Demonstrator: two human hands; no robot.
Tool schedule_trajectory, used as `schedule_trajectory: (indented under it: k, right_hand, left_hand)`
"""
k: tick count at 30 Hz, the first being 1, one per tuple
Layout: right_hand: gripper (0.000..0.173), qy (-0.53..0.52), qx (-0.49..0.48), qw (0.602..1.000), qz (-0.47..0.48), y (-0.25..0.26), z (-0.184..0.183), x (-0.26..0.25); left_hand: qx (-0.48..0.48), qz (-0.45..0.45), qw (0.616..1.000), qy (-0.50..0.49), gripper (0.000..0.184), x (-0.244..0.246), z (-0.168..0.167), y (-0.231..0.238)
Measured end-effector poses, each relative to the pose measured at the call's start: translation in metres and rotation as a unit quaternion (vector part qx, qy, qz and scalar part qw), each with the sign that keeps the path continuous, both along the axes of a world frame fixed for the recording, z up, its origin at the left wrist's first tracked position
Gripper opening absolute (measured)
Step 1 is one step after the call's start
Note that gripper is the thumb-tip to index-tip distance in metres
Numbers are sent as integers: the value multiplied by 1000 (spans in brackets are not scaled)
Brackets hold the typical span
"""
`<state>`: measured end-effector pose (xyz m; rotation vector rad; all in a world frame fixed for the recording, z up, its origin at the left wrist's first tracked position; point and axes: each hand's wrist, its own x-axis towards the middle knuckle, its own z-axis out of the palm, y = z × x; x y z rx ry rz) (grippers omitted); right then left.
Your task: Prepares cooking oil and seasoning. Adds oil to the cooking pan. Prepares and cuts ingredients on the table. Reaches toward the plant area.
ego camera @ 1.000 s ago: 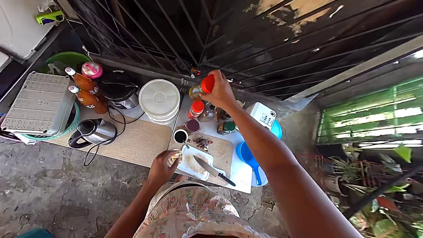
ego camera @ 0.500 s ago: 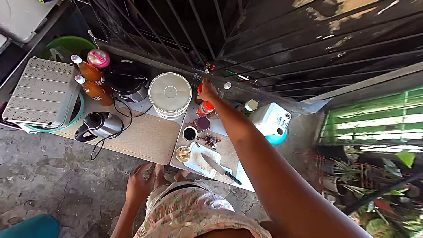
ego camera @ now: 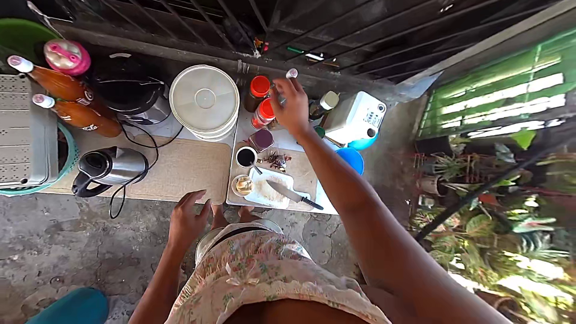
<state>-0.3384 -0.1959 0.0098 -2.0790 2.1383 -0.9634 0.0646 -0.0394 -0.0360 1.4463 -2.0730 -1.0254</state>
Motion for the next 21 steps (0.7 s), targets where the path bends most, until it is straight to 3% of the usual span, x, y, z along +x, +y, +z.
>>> schedule_trajectory:
  k: [2, 3, 5, 7, 8, 10, 15, 21]
  right_hand:
    - [24, -37, -107, 993, -23, 66, -23, -10]
    - [24, -41, -86, 994, -54, 99, -40, -14]
    - [36, -13, 74, 991, -108, 159, -74, -16]
    - [62, 41, 244, 963, -105, 190, -109, -18]
    - [74, 64, 302, 947, -93, 196, -129, -20]
    - [81, 101, 371, 922, -48, 198, -165, -28]
    - [66, 138, 398, 900, 114, 168, -209, -52]
    - [50, 164, 345, 885, 266, 145, -233, -68]
  left_hand:
    - [1, -17, 1000, -3, 36, -7, -2, -3]
    - [3, -24, 1000, -7, 36, -10, -2, -4]
    - [10, -39, 999, -14, 36, -18, -1, -4]
    - [18, -58, 998, -24, 36, -27, -1, -4]
    - [23, -68, 997, -33, 37, -31, -1, -3]
    - [37, -85, 994, -51, 38, -41, 0, 0]
    - [54, -100, 989, -94, 40, -59, 3, 17]
    - [87, -79, 982, -151, 41, -56, 5, 57]
